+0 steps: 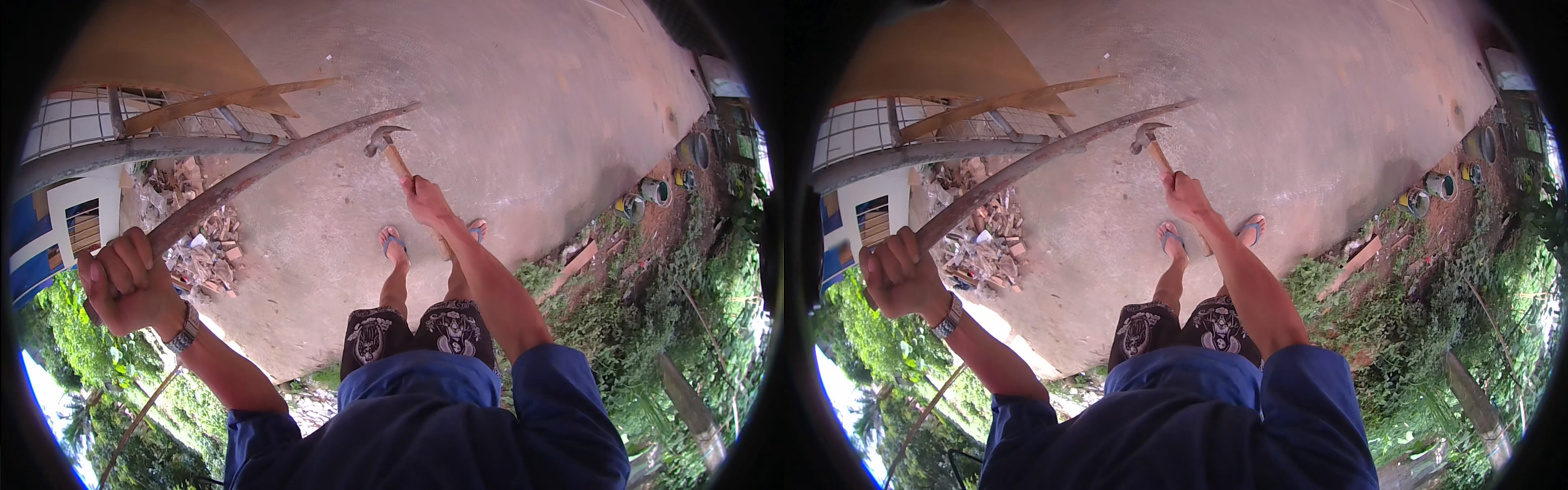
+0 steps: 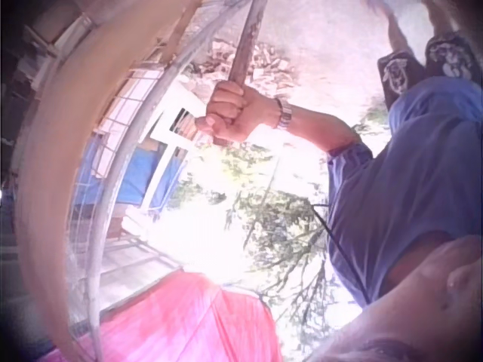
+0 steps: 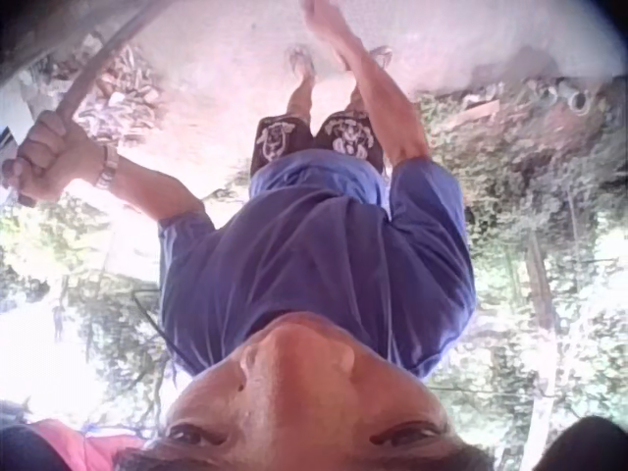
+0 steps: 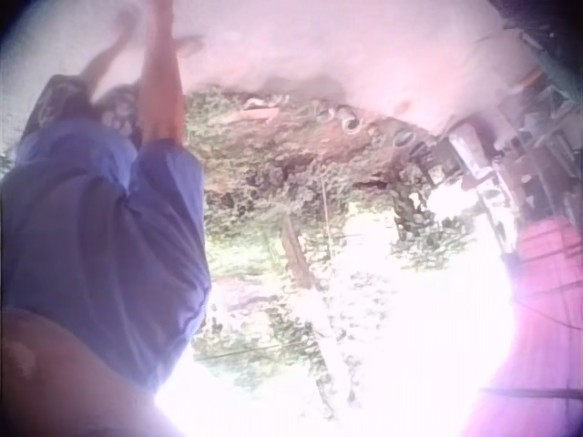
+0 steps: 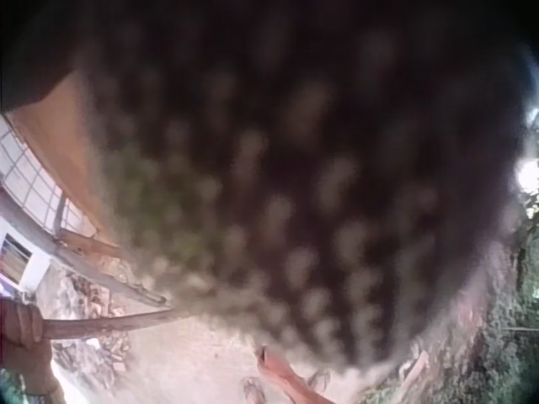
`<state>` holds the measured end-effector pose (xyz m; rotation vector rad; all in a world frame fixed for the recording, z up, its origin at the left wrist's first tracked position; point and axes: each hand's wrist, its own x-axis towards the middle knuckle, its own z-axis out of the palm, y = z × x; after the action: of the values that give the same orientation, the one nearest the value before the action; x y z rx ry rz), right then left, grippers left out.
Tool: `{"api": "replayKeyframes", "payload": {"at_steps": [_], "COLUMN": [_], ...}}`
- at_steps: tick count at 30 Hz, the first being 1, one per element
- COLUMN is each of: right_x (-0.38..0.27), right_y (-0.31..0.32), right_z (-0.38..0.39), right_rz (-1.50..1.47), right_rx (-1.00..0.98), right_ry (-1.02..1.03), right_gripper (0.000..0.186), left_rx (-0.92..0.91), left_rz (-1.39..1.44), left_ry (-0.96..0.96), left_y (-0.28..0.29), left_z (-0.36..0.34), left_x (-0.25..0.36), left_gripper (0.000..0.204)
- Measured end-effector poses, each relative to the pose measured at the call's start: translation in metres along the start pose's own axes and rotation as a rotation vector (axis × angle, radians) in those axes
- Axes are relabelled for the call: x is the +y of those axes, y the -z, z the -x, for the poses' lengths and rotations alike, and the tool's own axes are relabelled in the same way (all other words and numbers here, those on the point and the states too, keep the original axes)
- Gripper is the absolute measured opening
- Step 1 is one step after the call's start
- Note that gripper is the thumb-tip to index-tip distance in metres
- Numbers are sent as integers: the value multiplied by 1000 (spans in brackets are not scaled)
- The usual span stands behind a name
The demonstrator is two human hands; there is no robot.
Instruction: The person repeatedly strikes a long metal rod with a hammer on a concrete floor, rotating and repositioning the rod to shape it. The person occasionally lifts the rod to inspect its form before continuing to hammer it.
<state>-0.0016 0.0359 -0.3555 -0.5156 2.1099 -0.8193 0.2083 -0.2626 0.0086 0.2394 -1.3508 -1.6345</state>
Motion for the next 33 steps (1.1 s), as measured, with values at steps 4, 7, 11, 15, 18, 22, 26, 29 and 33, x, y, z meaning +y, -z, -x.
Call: {"api": "replayKeyframes", "payload": {"at_steps": [4, 7, 11, 15, 18, 22, 26, 29, 33], "right_x": [-54, -118, -161, -122, -60, -33, -95, -139, -119], "right_y": [46, 130, 170, 47, 24, 126, 196, 165, 40], "right_z": [34, 54, 41, 5, -13, -2, 10, 10, -4], "right_rz": [-329, -947, -1123, -643, -464, -746, -961, -1048, -109], "right_rx": [258, 481, 1046, 482, 197, 521, 978, 1187, 148], "right_ry": [-112, 94, 545, 108, -105, 24, 291, 575, 21], "right_gripper": [58, 43, 47, 47, 41, 42, 46, 48, 45], "left_rx": [-18, 45, 76, -25, 54, -65, -13, 2, 73], "left_rz": [24, 20, 66, 118, 65, 188, 96, 68, 67], "left_ry": [9, -13, -1, -11, 46, 51, 17, 14, 20], "left_y": [35, 60, 84, 94, 100, 117, 129, 125, 109], "left_z": [1, 13, 27, 31, 37, 45, 39, 32, 25], "left_x": [1, 2, 8, 6, 0, -3, 0, -2, -11], "left_gripper": [29, 30, 30, 30, 32, 30, 30, 30, 30]}}
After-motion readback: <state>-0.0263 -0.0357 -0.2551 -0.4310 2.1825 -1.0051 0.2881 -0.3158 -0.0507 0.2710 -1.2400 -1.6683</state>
